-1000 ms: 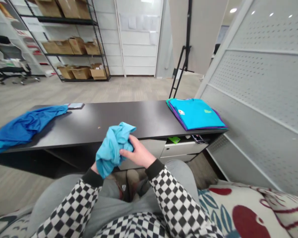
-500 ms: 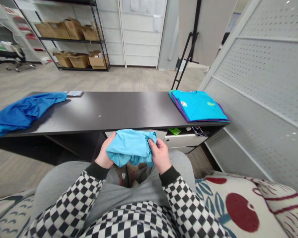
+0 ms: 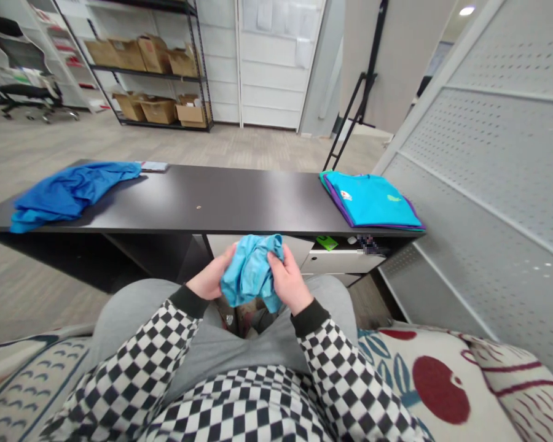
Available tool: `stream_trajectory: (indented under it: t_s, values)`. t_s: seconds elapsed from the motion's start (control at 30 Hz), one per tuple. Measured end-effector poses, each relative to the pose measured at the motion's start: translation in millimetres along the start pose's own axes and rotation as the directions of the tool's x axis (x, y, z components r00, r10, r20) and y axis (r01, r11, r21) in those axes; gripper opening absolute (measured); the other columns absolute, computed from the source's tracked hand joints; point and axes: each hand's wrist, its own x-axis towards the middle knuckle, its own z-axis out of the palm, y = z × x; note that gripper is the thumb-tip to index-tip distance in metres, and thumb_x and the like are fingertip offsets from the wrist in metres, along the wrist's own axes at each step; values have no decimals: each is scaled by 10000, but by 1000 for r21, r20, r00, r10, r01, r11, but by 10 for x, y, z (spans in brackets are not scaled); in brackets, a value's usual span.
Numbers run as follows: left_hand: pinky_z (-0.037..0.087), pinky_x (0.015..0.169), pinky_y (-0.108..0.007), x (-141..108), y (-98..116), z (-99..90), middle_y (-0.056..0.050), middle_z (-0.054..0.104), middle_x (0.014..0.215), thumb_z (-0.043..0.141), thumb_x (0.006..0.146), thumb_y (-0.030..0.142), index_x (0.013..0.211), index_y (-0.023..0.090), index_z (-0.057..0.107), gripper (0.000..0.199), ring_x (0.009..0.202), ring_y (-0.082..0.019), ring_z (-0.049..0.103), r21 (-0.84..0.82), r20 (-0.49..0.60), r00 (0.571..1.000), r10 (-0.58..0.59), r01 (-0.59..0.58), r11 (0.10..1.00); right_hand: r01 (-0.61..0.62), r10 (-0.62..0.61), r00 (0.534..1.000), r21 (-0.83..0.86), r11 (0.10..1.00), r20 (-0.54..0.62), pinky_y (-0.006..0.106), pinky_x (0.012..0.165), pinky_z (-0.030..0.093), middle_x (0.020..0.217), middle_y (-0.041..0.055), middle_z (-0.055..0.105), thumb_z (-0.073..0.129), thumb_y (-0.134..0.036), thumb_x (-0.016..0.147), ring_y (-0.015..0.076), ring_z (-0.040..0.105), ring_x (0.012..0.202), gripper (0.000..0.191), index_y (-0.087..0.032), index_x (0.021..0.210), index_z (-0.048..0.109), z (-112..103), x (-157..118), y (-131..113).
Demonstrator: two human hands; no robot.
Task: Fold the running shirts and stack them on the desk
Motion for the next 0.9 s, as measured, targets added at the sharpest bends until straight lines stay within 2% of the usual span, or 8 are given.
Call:
stream_trajectory:
  t_s: [0.1,0.3,0.4,0.5,0.63,0.7,0.8,0.9]
  values:
    - [494,1274,-539,-13,-95,228,-148,712,1536,953,867,595,1542,267,637,815,1469,-379,652,-58,181,981,65,-56,997,108,-90,985,-118,987,148,466,1177,541,1212,58,772,796,-494,944,287,698,1180,337,-274,1195,748,75,-62,-35]
    - [511,1220,-557,157,108,386,-150,787,1353,981,835,486,1341,217,741,622,1298,-363,722,47,104,966,236,-242,969,104,-98,985,37,994,-142,475,1099,588,1221,59,787,834,-515,919,287,724,1145,407,-270,1220,710,-73,-100,-204]
    - [527,1208,-539,198,309,271,-129,805,1318,967,832,471,1291,229,760,558,1283,-353,734,11,10,952,306,-306,952,178,-180,980,-23,984,-88,465,1100,588,1162,57,795,859,-523,908,283,720,1120,378,-254,1137,725,-75,31,-501]
    - [531,1215,-508,200,521,44,-96,813,1307,917,869,487,1263,246,766,485,1318,-345,730,-36,-158,917,367,-376,926,298,-286,951,-109,948,114,499,1163,561,1247,77,778,799,-516,975,299,710,1205,357,-240,1193,736,112,267,-803]
    - [550,1201,-467,253,809,-271,-67,807,1301,869,900,492,1297,250,742,482,1345,-336,723,-90,-272,887,373,-410,908,493,-441,853,-152,857,280,622,1358,353,1743,116,471,871,-538,931,398,346,1691,862,-273,1665,504,552,698,-944]
    - [551,1203,-445,365,915,-381,-77,796,1322,838,931,520,1319,233,728,495,1354,-326,715,-107,-268,885,381,-421,901,528,-463,815,-117,841,347,634,1399,279,1808,104,385,875,-566,929,390,225,1749,993,-298,1751,386,750,923,-872]
    - [574,1169,-417,658,976,-478,-67,804,1253,843,927,513,1286,229,726,472,1297,-308,737,-49,-295,860,416,-448,892,478,-433,819,-30,878,377,540,1396,361,1712,91,542,810,-529,983,340,454,1643,846,-297,1712,450,865,1194,-644]
    - [625,1052,-389,1009,940,-496,-37,814,1115,880,882,441,1205,242,742,403,1149,-278,777,107,-266,867,422,-408,907,381,-366,881,8,924,298,478,1286,508,1515,75,706,765,-403,988,306,662,1413,611,-265,1563,609,689,1349,-392]
